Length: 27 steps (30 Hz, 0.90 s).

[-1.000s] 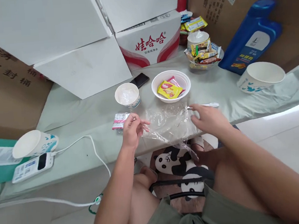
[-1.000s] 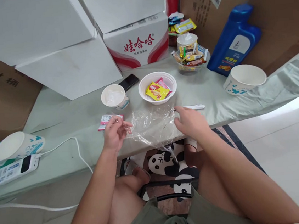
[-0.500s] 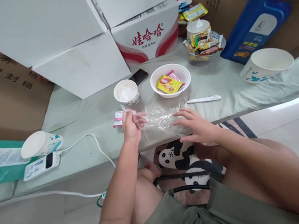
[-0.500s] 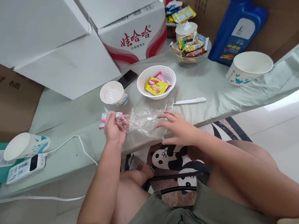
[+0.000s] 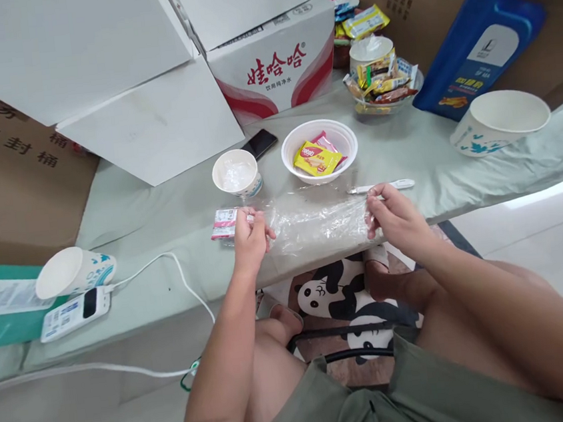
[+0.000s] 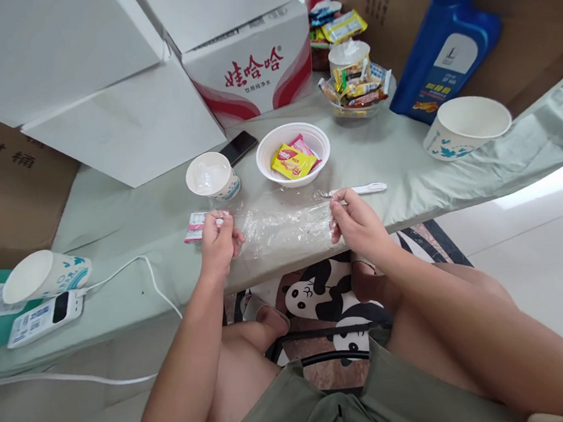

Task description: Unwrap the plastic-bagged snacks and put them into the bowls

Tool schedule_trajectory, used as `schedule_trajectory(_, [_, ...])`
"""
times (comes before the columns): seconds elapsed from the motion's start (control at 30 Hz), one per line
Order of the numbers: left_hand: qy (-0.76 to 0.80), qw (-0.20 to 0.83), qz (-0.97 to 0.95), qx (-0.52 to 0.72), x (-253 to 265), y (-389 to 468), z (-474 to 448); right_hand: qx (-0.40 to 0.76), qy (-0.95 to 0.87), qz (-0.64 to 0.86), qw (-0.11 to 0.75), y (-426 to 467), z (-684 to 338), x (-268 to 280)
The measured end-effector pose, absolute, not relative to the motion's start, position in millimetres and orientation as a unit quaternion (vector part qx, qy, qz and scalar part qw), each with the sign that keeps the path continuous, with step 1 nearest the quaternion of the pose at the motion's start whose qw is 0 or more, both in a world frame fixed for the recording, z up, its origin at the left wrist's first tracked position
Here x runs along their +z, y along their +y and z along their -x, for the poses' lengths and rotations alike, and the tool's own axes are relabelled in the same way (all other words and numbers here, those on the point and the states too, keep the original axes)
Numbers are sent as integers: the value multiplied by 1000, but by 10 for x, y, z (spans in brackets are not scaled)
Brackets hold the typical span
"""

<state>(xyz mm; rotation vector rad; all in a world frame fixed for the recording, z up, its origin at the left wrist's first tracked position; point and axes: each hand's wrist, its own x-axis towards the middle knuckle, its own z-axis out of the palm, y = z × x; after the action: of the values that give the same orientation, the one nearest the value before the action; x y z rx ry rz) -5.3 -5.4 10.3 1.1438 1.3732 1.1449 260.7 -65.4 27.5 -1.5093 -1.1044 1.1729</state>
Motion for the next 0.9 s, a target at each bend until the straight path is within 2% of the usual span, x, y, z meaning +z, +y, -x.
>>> schedule_trajectory(0.1, [591,480,-477,440,85,-36,54,436,-460,673,382,-657,-2681,264])
schedule_trajectory(0.23, [603,458,-514,402,55,-39,104,299,-582,724,219,-704,-2854,251])
schedule_trajectory(0.3, [625,420,-546,366,51,-35,119,233,-622,736,128,-728,-2949,239])
schedule_trajectory(0.37, [656,356,-591,307,58,-27,109,175,-630,753,77,-758,-3024,248])
schedule_trajectory(0.43, [682,280,-629,246,70,-24,76,90,-628,765,114,-803,-3052,296])
schedule_trajectory(0.5, [697,228,-649,205,80,-32,34,12,-652,728,212,-862,-3002,364])
schedule_trajectory(0.57, [702,203,-658,182,81,-49,-6,12,-732,620,281,-922,-2863,405])
schedule_trajectory(0.6, [703,194,-662,173,79,-60,-23,37,-782,553,284,-946,-2767,401])
schedule_trajectory(0.67, [705,174,-669,159,72,-81,-53,90,-858,452,227,-972,-2553,336])
schedule_trajectory(0.8, [696,150,-687,148,60,-116,-101,87,-869,485,53,-939,-2240,99])
schedule_trajectory(0.9, [681,154,-690,193,51,-120,-100,103,-851,514,33,-887,-2238,60])
